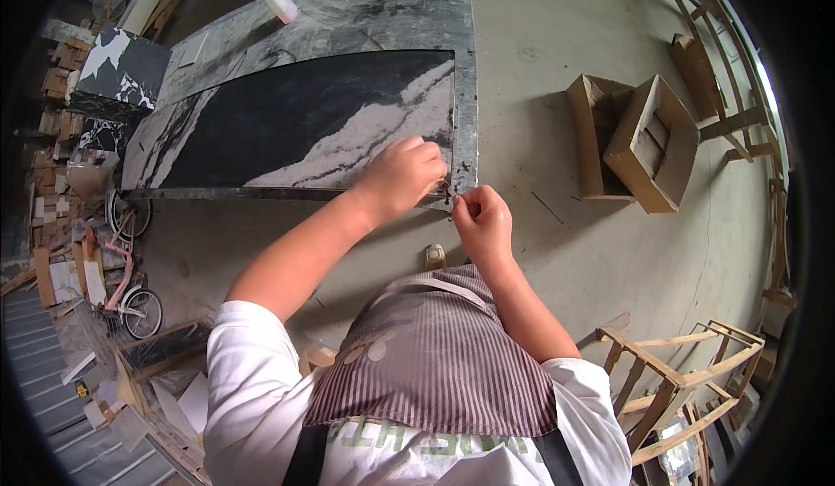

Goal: The person uses a small metal tool to peel a dark film or coating from a large flat panel. They work along the edges and corners, lifting and removing sections of the material. The person moves around the panel to access different areas and continues peeling until the end of the clip.

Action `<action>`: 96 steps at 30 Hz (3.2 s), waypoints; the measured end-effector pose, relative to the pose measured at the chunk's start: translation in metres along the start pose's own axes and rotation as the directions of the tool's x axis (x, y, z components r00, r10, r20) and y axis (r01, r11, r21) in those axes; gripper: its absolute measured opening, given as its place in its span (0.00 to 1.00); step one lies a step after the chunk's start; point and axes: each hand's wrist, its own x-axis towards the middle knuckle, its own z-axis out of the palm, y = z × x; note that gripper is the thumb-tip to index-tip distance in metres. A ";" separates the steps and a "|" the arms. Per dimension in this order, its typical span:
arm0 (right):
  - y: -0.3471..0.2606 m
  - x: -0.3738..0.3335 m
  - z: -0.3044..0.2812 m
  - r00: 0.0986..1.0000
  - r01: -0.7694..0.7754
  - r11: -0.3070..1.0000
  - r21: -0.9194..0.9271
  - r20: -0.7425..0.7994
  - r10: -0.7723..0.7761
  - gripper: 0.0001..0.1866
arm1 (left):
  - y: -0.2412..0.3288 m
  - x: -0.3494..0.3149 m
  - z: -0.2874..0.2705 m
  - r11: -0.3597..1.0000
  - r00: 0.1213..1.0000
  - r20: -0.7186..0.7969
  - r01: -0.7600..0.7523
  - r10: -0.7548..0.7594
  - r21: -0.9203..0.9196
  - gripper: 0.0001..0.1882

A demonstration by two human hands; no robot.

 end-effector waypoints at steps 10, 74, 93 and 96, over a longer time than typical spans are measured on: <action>0.000 -0.005 0.011 0.997 0.075 0.995 -0.058 -0.007 -0.075 0.09 | -0.004 -0.009 -0.007 0.998 0.998 0.059 -0.025 0.022 0.053 0.06; 0.148 0.029 -0.058 0.900 -0.415 0.761 0.498 0.101 0.425 0.09 | 0.098 -0.074 0.046 0.182 0.618 0.434 0.687 -0.655 -0.704 0.11; 0.047 0.161 -0.002 0.982 0.066 0.872 0.485 0.123 -0.143 0.06 | -0.025 0.128 -0.011 0.757 0.779 -0.038 0.595 -0.626 -0.269 0.10; 0.049 0.175 0.003 0.975 0.099 0.880 0.465 0.131 -0.178 0.05 | -0.029 0.135 -0.009 0.798 0.797 -0.069 0.590 -0.600 -0.124 0.05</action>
